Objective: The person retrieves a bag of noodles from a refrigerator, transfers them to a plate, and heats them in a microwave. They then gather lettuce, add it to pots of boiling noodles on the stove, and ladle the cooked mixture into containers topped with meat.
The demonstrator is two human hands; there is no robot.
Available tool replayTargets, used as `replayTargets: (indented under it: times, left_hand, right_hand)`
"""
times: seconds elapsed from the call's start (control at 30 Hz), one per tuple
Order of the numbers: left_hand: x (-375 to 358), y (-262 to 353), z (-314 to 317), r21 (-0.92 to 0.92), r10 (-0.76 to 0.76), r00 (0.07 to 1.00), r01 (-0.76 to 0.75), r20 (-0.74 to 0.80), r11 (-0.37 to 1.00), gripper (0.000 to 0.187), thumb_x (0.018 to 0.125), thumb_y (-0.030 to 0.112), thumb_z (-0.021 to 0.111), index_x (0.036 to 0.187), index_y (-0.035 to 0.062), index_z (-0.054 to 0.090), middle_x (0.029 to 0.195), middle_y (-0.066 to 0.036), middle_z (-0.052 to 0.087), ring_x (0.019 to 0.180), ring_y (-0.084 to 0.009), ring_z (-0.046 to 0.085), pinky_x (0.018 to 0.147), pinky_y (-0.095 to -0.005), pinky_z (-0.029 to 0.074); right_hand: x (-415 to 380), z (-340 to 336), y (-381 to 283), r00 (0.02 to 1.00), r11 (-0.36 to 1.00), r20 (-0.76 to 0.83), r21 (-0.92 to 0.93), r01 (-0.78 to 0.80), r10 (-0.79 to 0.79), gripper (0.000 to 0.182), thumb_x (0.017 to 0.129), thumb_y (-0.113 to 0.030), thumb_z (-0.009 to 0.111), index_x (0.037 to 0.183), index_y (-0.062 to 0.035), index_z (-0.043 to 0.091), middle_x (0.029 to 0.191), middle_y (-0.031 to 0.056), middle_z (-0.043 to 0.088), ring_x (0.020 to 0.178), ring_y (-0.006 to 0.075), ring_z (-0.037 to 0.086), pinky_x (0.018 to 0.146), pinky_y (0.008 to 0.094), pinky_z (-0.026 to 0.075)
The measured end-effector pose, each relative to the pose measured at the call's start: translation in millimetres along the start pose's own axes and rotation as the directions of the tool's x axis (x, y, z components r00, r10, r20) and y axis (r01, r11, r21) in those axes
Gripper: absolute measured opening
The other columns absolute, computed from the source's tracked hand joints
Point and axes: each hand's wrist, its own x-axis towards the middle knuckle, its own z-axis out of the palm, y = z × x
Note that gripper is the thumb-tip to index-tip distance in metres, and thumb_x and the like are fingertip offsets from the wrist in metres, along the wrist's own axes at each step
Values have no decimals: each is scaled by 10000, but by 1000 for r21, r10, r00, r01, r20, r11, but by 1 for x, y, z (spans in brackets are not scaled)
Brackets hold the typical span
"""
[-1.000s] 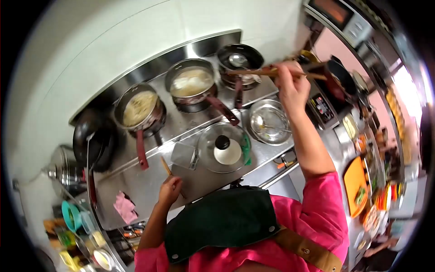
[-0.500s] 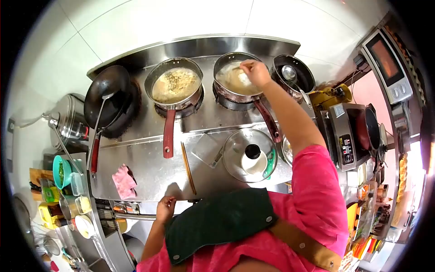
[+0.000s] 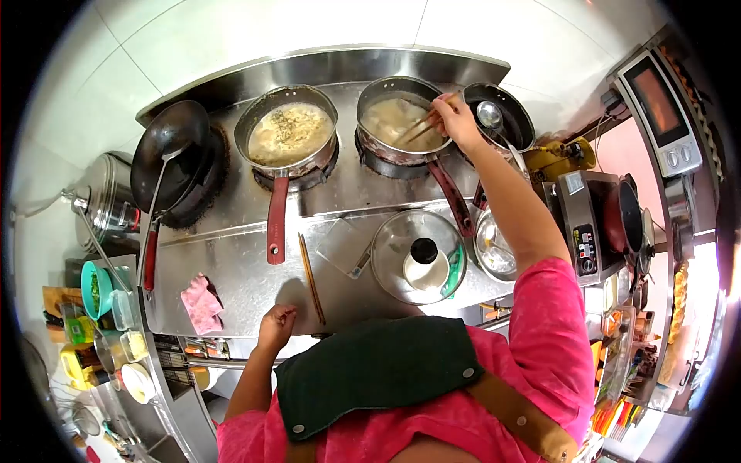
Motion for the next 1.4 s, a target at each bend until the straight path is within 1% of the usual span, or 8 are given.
replayTargets:
  times: [0.17,0.27,0.67,0.73,0.8,1.1,1.2,1.4]
  left_hand:
    - [-15,-8,3,42,-27,1000,27,-14,999,122,752,104,591,849,30,597,774,-125,596,675,-236,581,602,-294,462]
    - [-20,0,6,-65,-69,997,71,33,995,130,751,104,588,857,29,593,788,-132,597,687,-247,585,609,-301,465]
    - [-20,-12,-1,66,-36,999,35,11,997,146,739,110,588,866,37,589,796,-130,592,662,-236,575,604,-300,462]
    - [-20,-18,5,14,-31,999,30,31,999,149,741,118,588,866,37,590,810,-131,592,665,-239,575,607,-303,463]
    - [-16,-10,8,55,-3,998,0,55,998,149,742,121,586,865,37,590,813,-131,593,668,-245,575,609,-307,464]
    - [-13,-5,-1,109,-19,999,15,36,994,154,742,140,583,867,50,594,808,-135,595,682,-267,582,612,-332,465]
    - [-14,-2,2,151,-96,991,82,94,985,166,743,144,580,876,47,593,809,-135,596,691,-266,585,620,-334,466]
    - [-13,-7,11,90,-75,992,67,99,994,168,744,148,581,877,45,591,808,-127,605,703,-263,589,631,-336,470]
  right_hand:
    - [-27,6,-2,954,943,89,-151,297,-287,61,803,-113,566,820,-57,547,635,26,567,523,70,492,464,194,391]
    - [-29,18,15,868,765,293,-414,494,-401,103,768,-112,593,832,-33,608,714,131,607,632,225,579,580,281,443]
    - [-33,-6,-20,823,693,-59,-576,435,-566,187,802,-171,530,777,11,566,660,191,577,593,319,577,533,349,461]
    - [-42,5,-5,952,882,127,-357,307,-279,174,807,-161,533,811,9,573,679,198,577,596,315,574,547,314,457]
    - [-48,14,4,874,720,251,-497,485,-416,133,800,-138,541,836,-17,584,717,172,587,635,311,570,575,305,449]
    - [-28,2,21,755,543,23,-680,492,-656,115,792,-91,550,885,-34,587,653,151,582,551,246,574,519,277,449]
    - [-23,7,23,911,713,87,-595,371,-402,104,770,-118,551,816,-34,592,681,184,575,593,327,561,545,370,451]
    - [-16,-2,15,884,601,-42,-748,281,-465,177,792,-188,523,777,-17,566,645,188,568,605,335,564,568,392,455]
